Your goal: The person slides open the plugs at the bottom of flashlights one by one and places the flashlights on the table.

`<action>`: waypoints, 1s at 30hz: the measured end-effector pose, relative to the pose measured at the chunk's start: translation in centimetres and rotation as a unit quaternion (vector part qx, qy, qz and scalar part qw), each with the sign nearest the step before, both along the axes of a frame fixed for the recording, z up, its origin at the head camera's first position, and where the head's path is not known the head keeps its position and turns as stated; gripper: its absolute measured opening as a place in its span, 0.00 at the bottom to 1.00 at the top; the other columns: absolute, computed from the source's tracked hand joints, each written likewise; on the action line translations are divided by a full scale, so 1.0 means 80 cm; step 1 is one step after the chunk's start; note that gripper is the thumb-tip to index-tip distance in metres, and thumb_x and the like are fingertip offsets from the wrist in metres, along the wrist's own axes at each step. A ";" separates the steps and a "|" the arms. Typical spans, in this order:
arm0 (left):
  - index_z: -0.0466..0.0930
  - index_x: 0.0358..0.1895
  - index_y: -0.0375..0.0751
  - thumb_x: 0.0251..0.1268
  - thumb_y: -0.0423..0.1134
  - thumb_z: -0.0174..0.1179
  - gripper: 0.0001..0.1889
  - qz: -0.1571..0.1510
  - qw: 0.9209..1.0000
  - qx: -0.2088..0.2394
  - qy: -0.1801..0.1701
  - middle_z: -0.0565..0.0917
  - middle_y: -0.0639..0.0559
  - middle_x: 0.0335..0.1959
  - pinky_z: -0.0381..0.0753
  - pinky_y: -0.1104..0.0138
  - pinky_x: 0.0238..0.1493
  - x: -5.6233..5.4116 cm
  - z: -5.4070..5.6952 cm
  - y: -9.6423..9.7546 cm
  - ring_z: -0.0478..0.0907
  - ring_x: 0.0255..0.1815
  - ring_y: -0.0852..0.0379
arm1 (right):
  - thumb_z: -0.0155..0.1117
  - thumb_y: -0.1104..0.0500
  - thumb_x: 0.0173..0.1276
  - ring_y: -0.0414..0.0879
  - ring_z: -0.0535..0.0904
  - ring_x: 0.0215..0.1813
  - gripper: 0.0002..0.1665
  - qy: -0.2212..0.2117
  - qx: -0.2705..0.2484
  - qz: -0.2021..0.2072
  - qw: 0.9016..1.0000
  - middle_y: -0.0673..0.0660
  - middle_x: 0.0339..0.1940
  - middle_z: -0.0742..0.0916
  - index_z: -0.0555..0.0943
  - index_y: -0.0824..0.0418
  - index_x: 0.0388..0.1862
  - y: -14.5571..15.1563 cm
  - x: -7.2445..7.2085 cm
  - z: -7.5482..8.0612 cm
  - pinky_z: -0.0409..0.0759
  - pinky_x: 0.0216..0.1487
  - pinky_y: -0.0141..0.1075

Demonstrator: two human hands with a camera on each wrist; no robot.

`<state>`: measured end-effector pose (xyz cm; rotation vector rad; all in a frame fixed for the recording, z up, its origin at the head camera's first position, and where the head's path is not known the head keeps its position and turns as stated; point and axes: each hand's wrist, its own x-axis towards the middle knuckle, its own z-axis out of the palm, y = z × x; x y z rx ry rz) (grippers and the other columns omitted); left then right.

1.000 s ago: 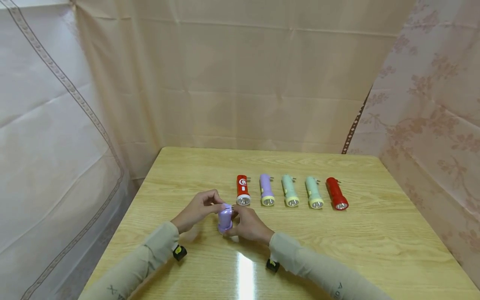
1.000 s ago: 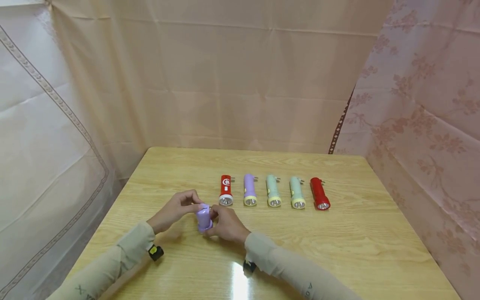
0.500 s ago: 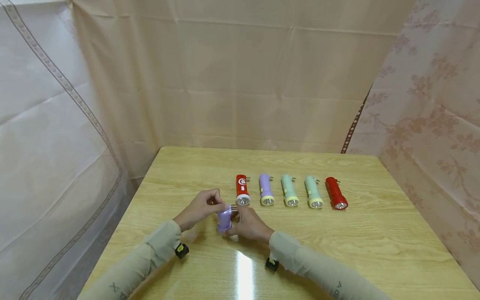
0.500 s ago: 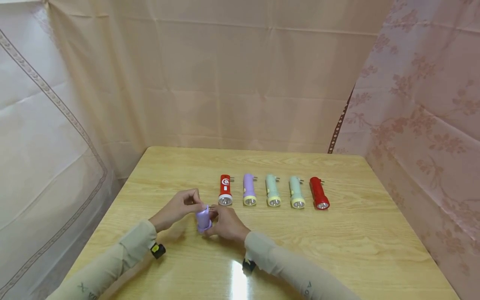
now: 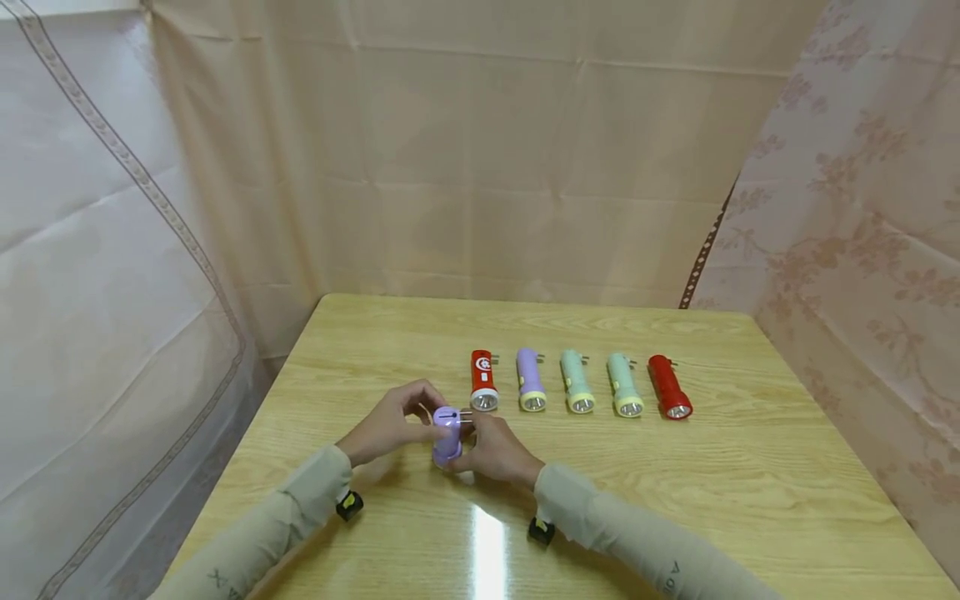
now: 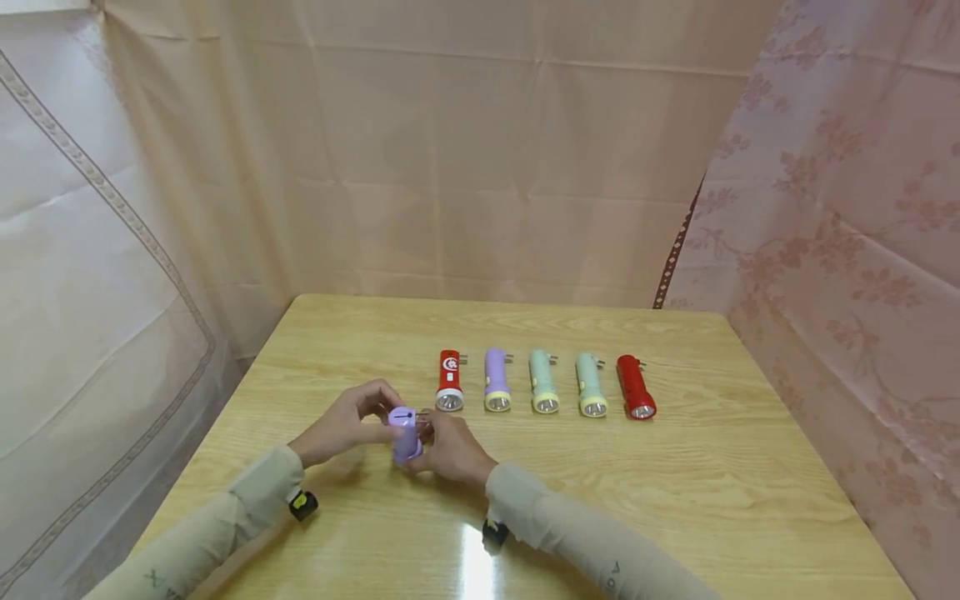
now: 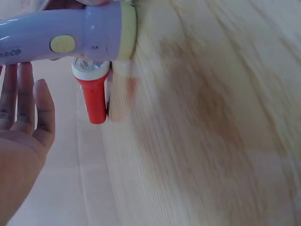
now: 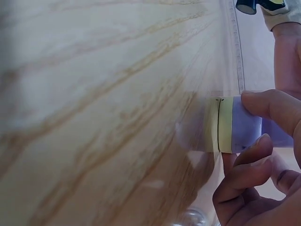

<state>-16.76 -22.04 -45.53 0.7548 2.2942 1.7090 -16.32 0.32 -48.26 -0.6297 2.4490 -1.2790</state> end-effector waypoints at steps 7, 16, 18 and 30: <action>0.83 0.50 0.49 0.58 0.39 0.78 0.18 -0.006 1.000 -0.004 0.021 0.85 0.52 0.46 0.81 0.58 0.48 0.001 -0.004 -0.006 0.80 0.44 0.48 | 0.86 0.56 0.52 0.43 0.81 0.44 0.28 0.014 0.007 0.003 1.000 0.44 0.40 0.85 0.81 0.51 0.50 -0.002 0.000 -0.002 0.80 0.47 0.36; 0.85 0.52 0.49 0.62 0.40 0.76 0.16 0.012 1.000 -0.009 0.023 0.86 0.52 0.47 0.80 0.54 0.51 0.001 -0.008 -0.012 0.81 0.46 0.47 | 0.86 0.54 0.53 0.42 0.82 0.47 0.33 0.003 0.003 0.006 1.000 0.47 0.45 0.86 0.81 0.54 0.57 -0.003 0.003 -0.001 0.81 0.51 0.38; 0.85 0.52 0.50 0.62 0.41 0.75 0.16 0.023 0.999 -0.012 0.022 0.87 0.54 0.48 0.80 0.52 0.52 0.002 -0.007 -0.012 0.81 0.47 0.49 | 0.85 0.52 0.54 0.42 0.82 0.46 0.32 0.000 0.002 0.006 1.000 0.47 0.45 0.87 0.82 0.54 0.56 -0.004 0.004 0.000 0.81 0.51 0.39; 0.85 0.53 0.46 0.64 0.44 0.74 0.16 0.092 0.996 0.000 0.000 0.87 0.52 0.48 0.81 0.52 0.52 -0.005 -0.007 -0.019 0.82 0.47 0.49 | 0.84 0.53 0.55 0.43 0.84 0.44 0.26 -0.027 -0.032 -0.015 0.999 0.50 0.42 0.88 0.83 0.59 0.50 -0.013 0.011 0.002 0.82 0.50 0.40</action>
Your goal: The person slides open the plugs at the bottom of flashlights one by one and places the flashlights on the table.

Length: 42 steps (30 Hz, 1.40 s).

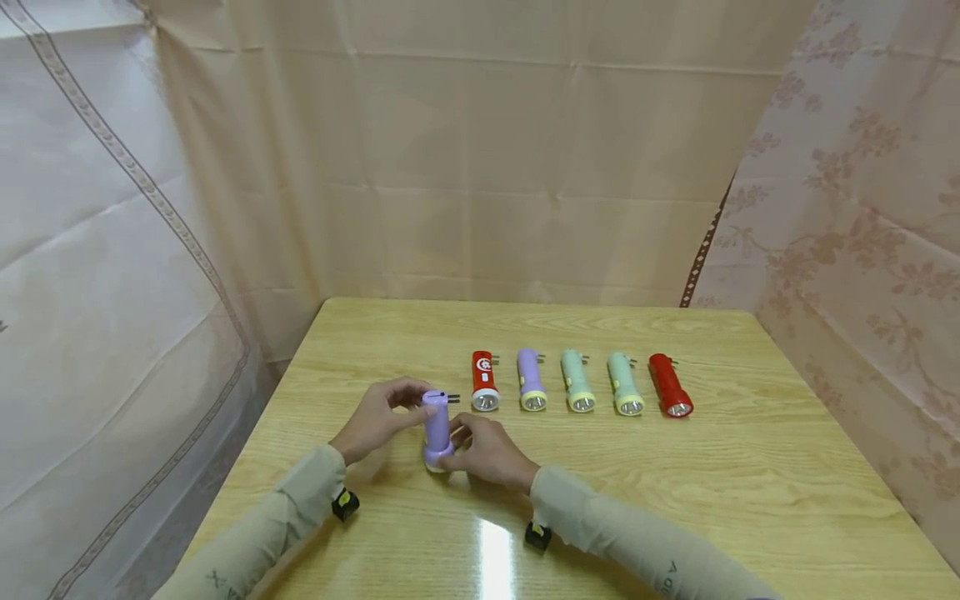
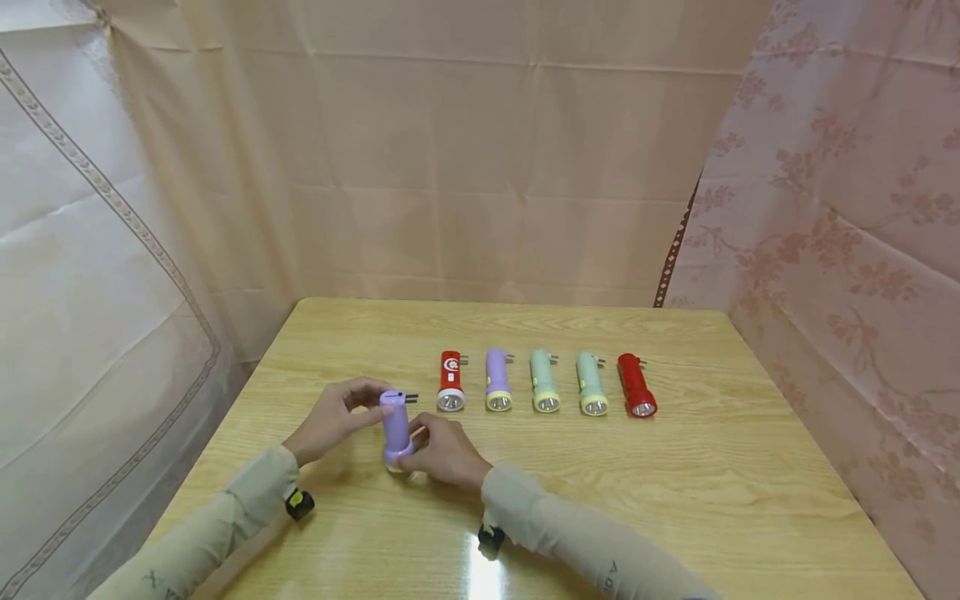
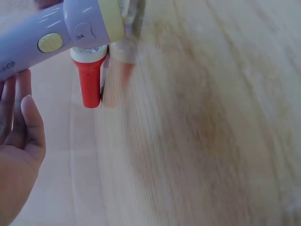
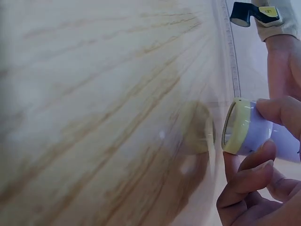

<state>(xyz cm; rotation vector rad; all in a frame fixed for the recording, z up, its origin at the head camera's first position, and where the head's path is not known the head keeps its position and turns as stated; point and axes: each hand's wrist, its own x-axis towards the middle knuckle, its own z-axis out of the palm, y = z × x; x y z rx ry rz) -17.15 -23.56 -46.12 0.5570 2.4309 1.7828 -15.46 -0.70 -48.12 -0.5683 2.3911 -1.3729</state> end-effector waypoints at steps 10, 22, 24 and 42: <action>0.84 0.57 0.39 0.67 0.46 0.72 0.21 0.065 0.995 0.044 -0.062 0.86 0.44 0.52 0.83 0.62 0.54 -0.019 -0.007 -0.009 0.83 0.53 0.48 | 0.80 0.53 0.60 0.45 0.84 0.44 0.25 -0.021 -0.027 -0.029 0.999 0.53 0.42 0.89 0.83 0.62 0.52 -0.005 -0.004 0.007 0.83 0.49 0.42; 0.85 0.56 0.38 0.68 0.51 0.70 0.23 0.094 0.990 0.057 -0.088 0.86 0.45 0.51 0.79 0.44 0.59 -0.045 -0.013 -0.007 0.82 0.50 0.49 | 0.79 0.49 0.62 0.44 0.83 0.45 0.26 -0.057 -0.044 -0.055 0.996 0.52 0.42 0.87 0.83 0.62 0.53 -0.018 -0.015 0.010 0.83 0.49 0.39; 0.85 0.56 0.38 0.68 0.52 0.70 0.23 0.095 0.990 0.055 -0.094 0.86 0.44 0.51 0.79 0.43 0.60 -0.051 -0.012 -0.006 0.82 0.50 0.49 | 0.79 0.50 0.63 0.45 0.83 0.44 0.26 -0.060 -0.050 -0.061 0.995 0.53 0.41 0.88 0.83 0.63 0.53 -0.019 -0.016 0.010 0.83 0.48 0.40; 0.84 0.56 0.35 0.72 0.51 0.65 0.23 0.128 0.977 0.027 -0.166 0.85 0.42 0.53 0.82 0.52 0.57 -0.091 -0.016 -0.002 0.84 0.48 0.49 | 0.79 0.52 0.63 0.46 0.85 0.40 0.22 -0.073 -0.063 -0.131 0.987 0.54 0.37 0.88 0.83 0.63 0.49 -0.031 -0.035 0.011 0.83 0.41 0.40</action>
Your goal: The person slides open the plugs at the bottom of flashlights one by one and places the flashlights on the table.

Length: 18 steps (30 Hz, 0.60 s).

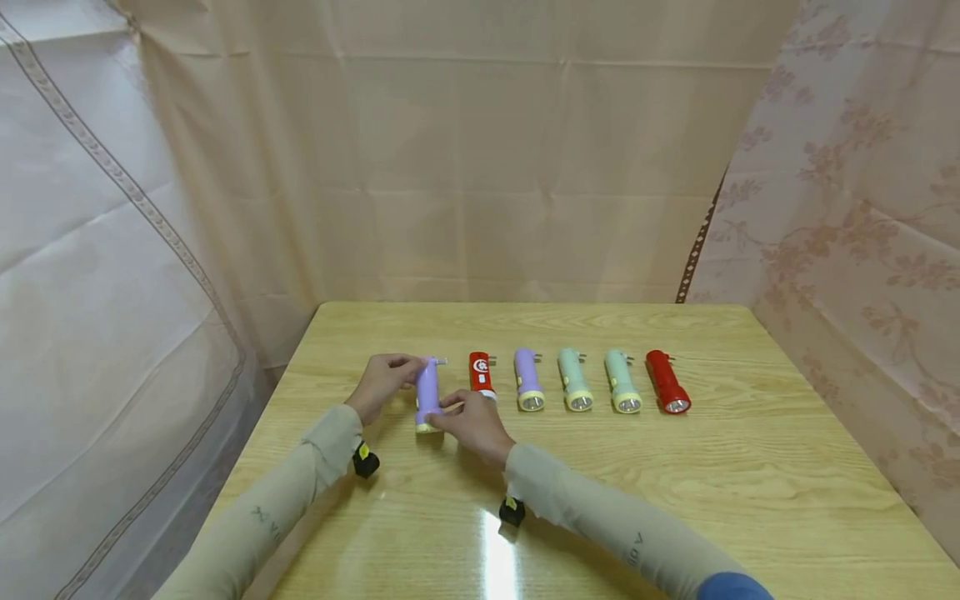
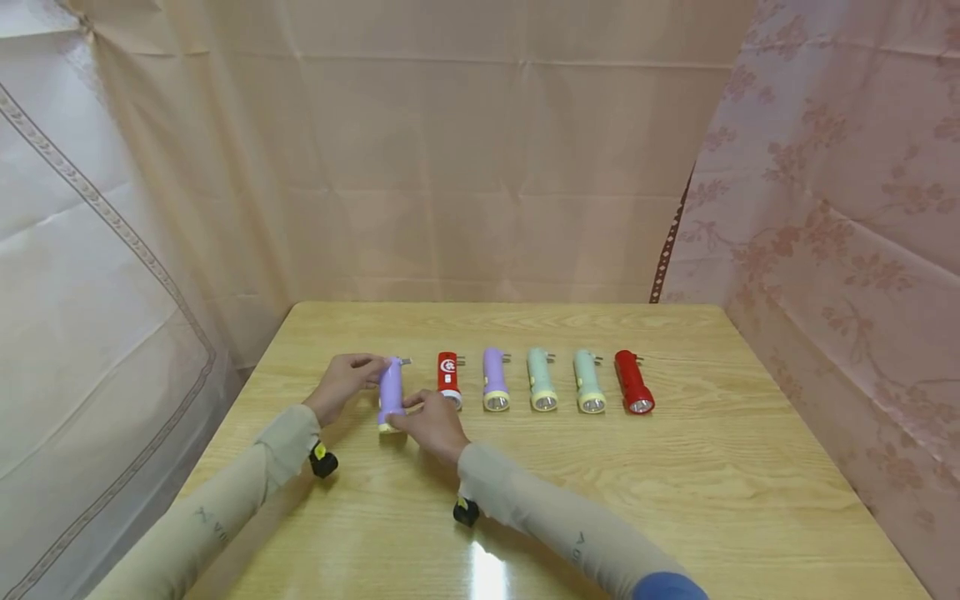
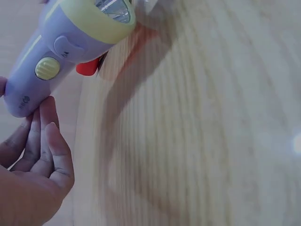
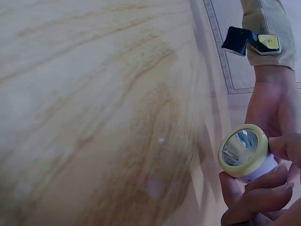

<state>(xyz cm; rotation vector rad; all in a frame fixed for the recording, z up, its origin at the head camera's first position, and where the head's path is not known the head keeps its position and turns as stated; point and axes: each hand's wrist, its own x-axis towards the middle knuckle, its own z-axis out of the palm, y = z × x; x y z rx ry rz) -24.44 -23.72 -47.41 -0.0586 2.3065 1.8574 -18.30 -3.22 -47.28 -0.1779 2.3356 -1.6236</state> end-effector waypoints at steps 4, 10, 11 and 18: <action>0.83 0.57 0.32 0.73 0.51 0.65 0.24 0.005 1.000 0.001 -0.011 0.84 0.40 0.55 0.82 0.54 0.59 -0.007 0.001 0.002 0.83 0.50 0.48 | 0.79 0.50 0.62 0.45 0.84 0.38 0.23 -0.003 0.019 -0.021 1.000 0.53 0.36 0.88 0.84 0.60 0.49 -0.006 -0.005 0.000 0.82 0.40 0.39; 0.82 0.57 0.29 0.73 0.47 0.65 0.23 0.014 1.000 0.001 -0.025 0.84 0.38 0.55 0.82 0.54 0.57 -0.020 0.001 0.010 0.84 0.49 0.48 | 0.79 0.49 0.61 0.46 0.83 0.42 0.24 0.006 0.053 -0.043 0.998 0.54 0.44 0.89 0.86 0.62 0.50 -0.013 -0.013 -0.001 0.82 0.43 0.40; 0.82 0.57 0.28 0.73 0.47 0.65 0.23 0.016 1.000 0.002 -0.026 0.84 0.37 0.55 0.83 0.54 0.56 -0.023 0.001 0.011 0.84 0.48 0.48 | 0.78 0.49 0.61 0.46 0.83 0.43 0.24 0.012 0.060 -0.046 0.997 0.55 0.45 0.89 0.86 0.63 0.51 -0.014 -0.015 -0.001 0.82 0.43 0.40; 0.79 0.59 0.23 0.72 0.45 0.64 0.25 0.030 0.999 0.005 -0.038 0.84 0.34 0.53 0.85 0.56 0.53 -0.036 -0.005 0.014 0.85 0.46 0.48 | 0.78 0.50 0.62 0.47 0.80 0.41 0.24 0.023 0.086 -0.066 0.994 0.55 0.45 0.88 0.86 0.63 0.51 -0.022 -0.023 -0.002 0.80 0.39 0.38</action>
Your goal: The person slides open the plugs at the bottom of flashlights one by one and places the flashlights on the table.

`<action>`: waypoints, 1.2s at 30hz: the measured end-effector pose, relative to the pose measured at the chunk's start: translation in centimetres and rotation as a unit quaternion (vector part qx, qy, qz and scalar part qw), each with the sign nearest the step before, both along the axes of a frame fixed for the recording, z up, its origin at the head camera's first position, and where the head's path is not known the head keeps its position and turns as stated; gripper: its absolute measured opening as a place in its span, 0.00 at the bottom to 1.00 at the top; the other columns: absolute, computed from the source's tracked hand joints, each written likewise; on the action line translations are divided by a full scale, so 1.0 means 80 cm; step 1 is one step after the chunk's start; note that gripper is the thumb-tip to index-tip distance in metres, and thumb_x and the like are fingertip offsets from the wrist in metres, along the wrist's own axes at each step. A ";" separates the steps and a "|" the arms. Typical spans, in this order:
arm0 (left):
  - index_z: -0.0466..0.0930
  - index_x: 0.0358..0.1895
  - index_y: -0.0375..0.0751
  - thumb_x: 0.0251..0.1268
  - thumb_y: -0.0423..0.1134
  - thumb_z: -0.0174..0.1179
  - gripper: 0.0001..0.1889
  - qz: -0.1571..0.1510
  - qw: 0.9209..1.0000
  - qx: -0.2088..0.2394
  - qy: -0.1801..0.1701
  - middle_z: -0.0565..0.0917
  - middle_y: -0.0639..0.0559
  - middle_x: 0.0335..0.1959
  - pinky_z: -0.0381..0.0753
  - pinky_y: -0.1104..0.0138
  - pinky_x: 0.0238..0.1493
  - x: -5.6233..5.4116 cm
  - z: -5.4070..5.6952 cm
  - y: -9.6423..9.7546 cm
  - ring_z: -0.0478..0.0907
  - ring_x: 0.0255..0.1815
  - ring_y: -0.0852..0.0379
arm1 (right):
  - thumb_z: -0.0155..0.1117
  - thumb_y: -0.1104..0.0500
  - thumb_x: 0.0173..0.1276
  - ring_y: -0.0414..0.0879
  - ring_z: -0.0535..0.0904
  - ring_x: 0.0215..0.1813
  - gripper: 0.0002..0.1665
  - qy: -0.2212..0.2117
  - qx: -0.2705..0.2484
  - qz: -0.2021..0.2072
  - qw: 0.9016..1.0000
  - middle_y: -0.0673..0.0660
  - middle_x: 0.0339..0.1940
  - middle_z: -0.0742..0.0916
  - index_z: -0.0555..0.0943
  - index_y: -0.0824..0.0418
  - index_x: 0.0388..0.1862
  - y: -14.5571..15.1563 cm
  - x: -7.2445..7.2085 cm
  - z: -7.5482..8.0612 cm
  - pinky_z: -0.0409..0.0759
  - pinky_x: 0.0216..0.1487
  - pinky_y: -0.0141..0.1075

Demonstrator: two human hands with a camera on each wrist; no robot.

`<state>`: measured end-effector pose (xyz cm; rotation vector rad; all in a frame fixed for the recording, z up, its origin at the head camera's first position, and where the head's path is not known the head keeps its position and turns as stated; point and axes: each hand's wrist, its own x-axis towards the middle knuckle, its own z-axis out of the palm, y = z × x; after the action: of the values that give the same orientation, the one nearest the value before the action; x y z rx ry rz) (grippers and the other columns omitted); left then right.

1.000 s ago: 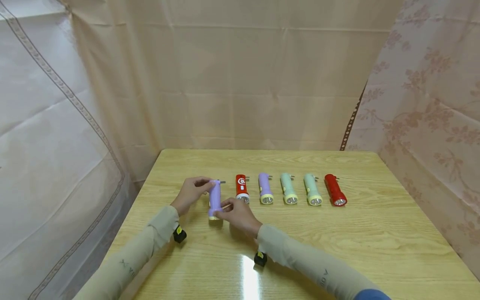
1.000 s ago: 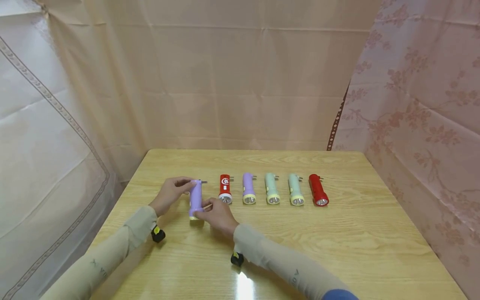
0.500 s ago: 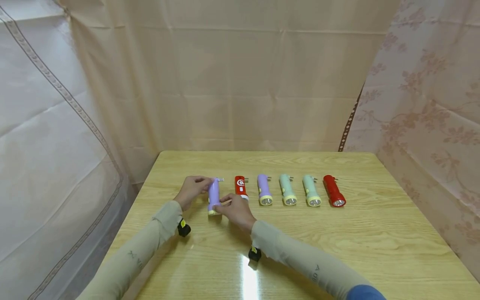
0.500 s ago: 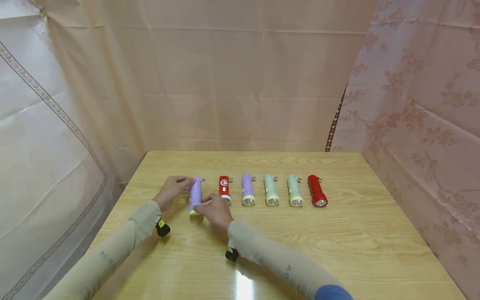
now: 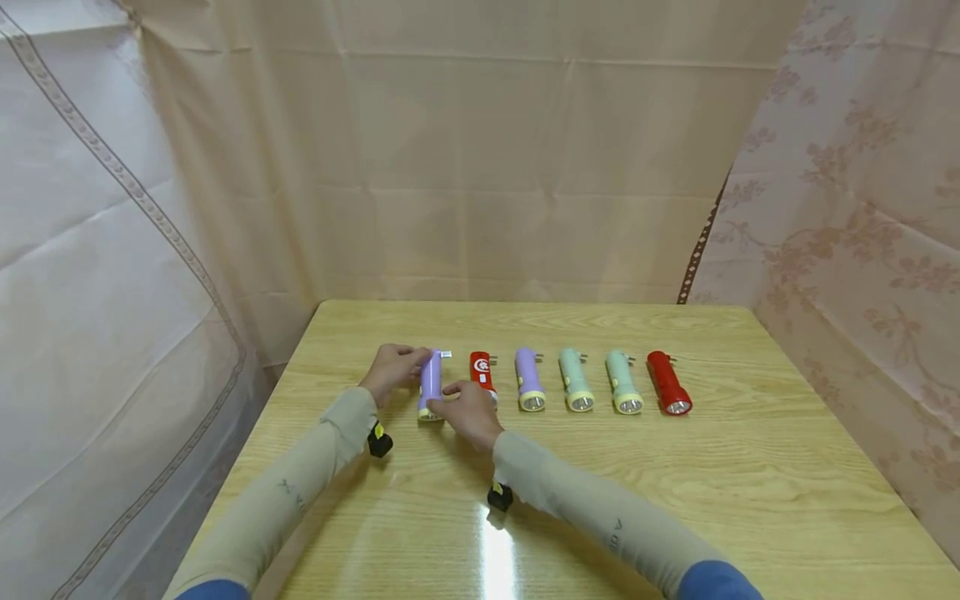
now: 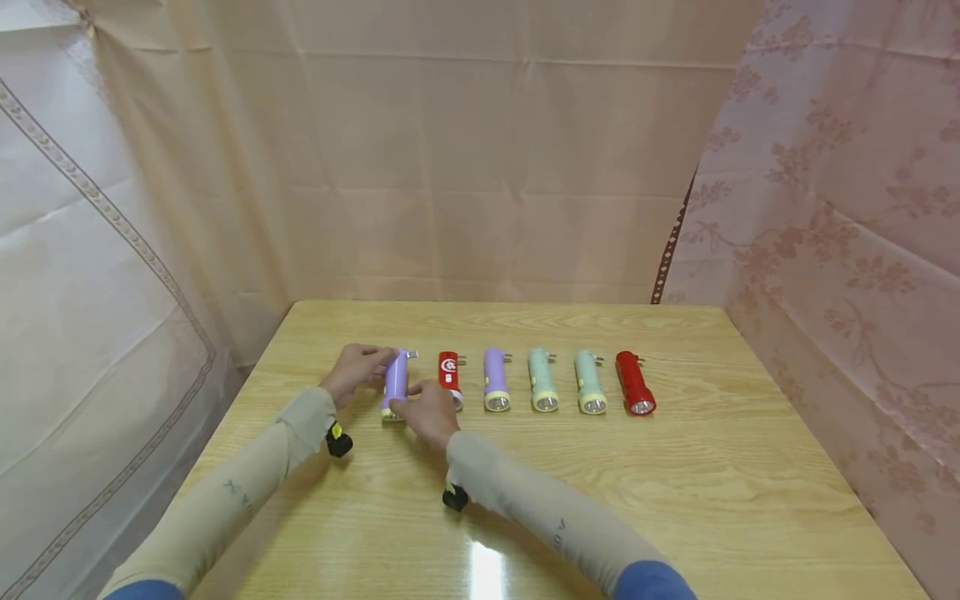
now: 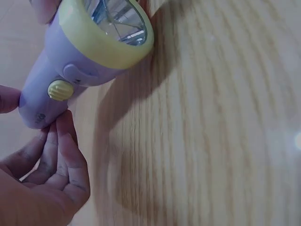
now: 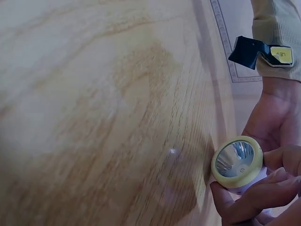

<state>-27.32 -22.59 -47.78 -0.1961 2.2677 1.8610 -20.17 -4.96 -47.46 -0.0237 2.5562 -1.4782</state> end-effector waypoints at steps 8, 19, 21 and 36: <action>0.76 0.61 0.21 0.72 0.44 0.63 0.27 0.010 1.000 0.010 -0.008 0.84 0.33 0.52 0.86 0.61 0.48 -0.008 -0.002 0.002 0.85 0.44 0.50 | 0.76 0.53 0.63 0.45 0.80 0.35 0.20 -0.004 -0.017 -0.009 1.000 0.54 0.37 0.87 0.86 0.65 0.48 -0.005 -0.004 0.002 0.78 0.32 0.34; 0.74 0.63 0.20 0.73 0.42 0.64 0.28 0.025 0.999 0.011 -0.026 0.85 0.32 0.52 0.87 0.62 0.47 -0.017 -0.005 0.003 0.86 0.41 0.52 | 0.75 0.52 0.67 0.43 0.81 0.31 0.22 0.027 0.019 0.009 0.999 0.54 0.36 0.88 0.85 0.66 0.51 -0.004 -0.013 0.002 0.79 0.30 0.33; 0.75 0.62 0.20 0.72 0.41 0.64 0.27 0.028 0.999 0.009 -0.025 0.85 0.33 0.50 0.87 0.62 0.45 -0.018 -0.006 0.003 0.86 0.38 0.54 | 0.75 0.51 0.67 0.43 0.81 0.31 0.22 0.033 0.023 0.011 0.999 0.54 0.37 0.88 0.85 0.66 0.51 -0.004 -0.015 0.003 0.80 0.30 0.34; 0.84 0.49 0.24 0.71 0.40 0.66 0.18 0.032 0.997 -0.064 -0.005 0.87 0.36 0.42 0.86 0.66 0.34 -0.022 -0.011 0.018 0.85 0.32 0.54 | 0.74 0.52 0.68 0.43 0.80 0.32 0.19 0.058 0.057 0.022 0.996 0.54 0.37 0.88 0.87 0.65 0.48 0.003 -0.025 0.006 0.78 0.29 0.34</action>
<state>-29.08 -21.15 -48.66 -0.3016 2.4029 1.7401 -22.19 -4.69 -47.01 -0.1526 2.7084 -1.3518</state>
